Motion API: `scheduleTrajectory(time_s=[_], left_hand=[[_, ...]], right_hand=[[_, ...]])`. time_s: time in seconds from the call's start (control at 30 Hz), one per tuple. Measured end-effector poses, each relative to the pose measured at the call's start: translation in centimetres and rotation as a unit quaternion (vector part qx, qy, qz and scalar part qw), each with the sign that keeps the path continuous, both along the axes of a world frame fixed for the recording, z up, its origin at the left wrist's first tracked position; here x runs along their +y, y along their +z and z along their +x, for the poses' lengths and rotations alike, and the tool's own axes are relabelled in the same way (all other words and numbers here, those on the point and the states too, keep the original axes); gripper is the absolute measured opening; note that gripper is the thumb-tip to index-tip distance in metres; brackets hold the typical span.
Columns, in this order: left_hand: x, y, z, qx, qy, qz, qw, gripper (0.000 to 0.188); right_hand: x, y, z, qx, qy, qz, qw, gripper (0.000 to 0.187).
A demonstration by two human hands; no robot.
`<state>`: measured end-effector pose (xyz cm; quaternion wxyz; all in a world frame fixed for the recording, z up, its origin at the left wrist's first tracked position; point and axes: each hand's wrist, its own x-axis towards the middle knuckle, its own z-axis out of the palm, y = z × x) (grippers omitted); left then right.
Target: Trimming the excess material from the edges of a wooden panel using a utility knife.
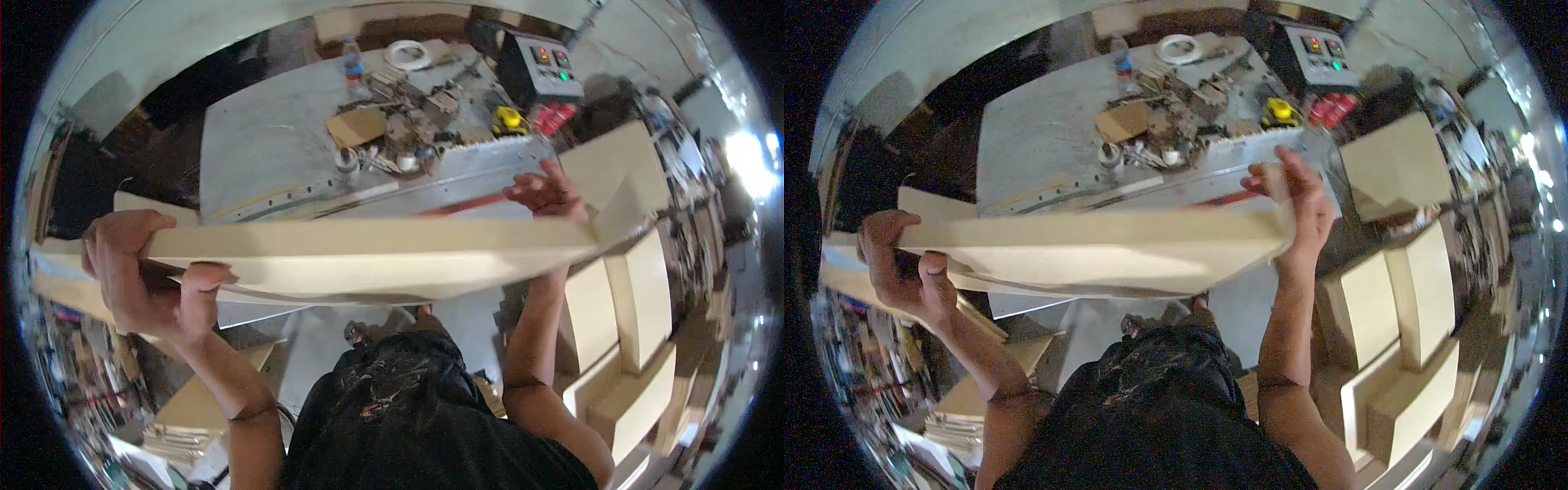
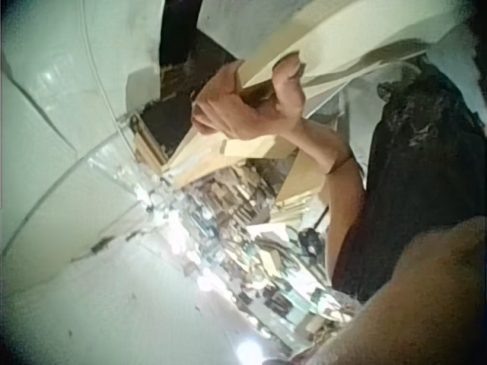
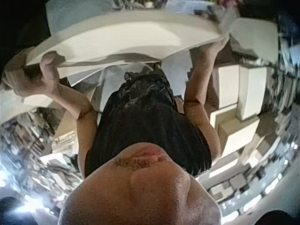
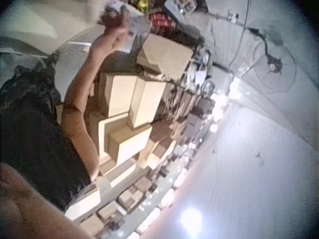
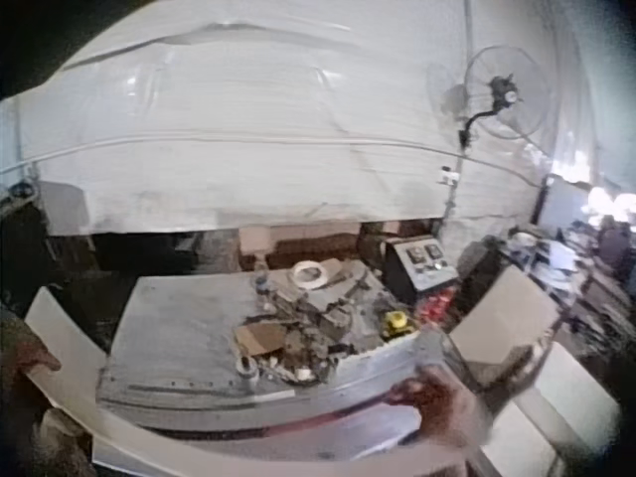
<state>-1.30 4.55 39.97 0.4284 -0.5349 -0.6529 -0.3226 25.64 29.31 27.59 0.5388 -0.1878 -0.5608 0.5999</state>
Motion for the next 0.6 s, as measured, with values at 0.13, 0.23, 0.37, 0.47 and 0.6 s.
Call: scheduleTrajectory(time_s=[0.13,0.23,0.37,0.47,0.6], left_hand=[[1.2,-1.1,-0.1,-0.065,0.047,0.054,0.995,0.075],[1.0,-1.3,0.0,-0.077,0.051,0.09,0.992,0.073],[-0.5,-0.4,0.9,-0.028,0.083,0.102,0.991,0.043],[-3.9,-0.5,-0.3,0.066,0.034,-0.025,0.997,0.036],[0.6,-2.3,-0.3,-0.034,-0.037,0.118,0.992,0.042]], right_hand=[[6.5,-2.4,-0.5,-0.178,0.033,-0.005,0.983,0.031],[11.0,-6.0,-1.9,-0.238,0.073,-0.007,0.968,0.028],[15.2,-7.6,-7.5,-0.321,0.088,0.168,0.928,0.027],[17.0,-6.1,-14.2,-0.314,0.112,0.326,0.885,0.025],[19.3,-9.0,-23.4,-0.406,0.177,0.462,0.769,0.03]])
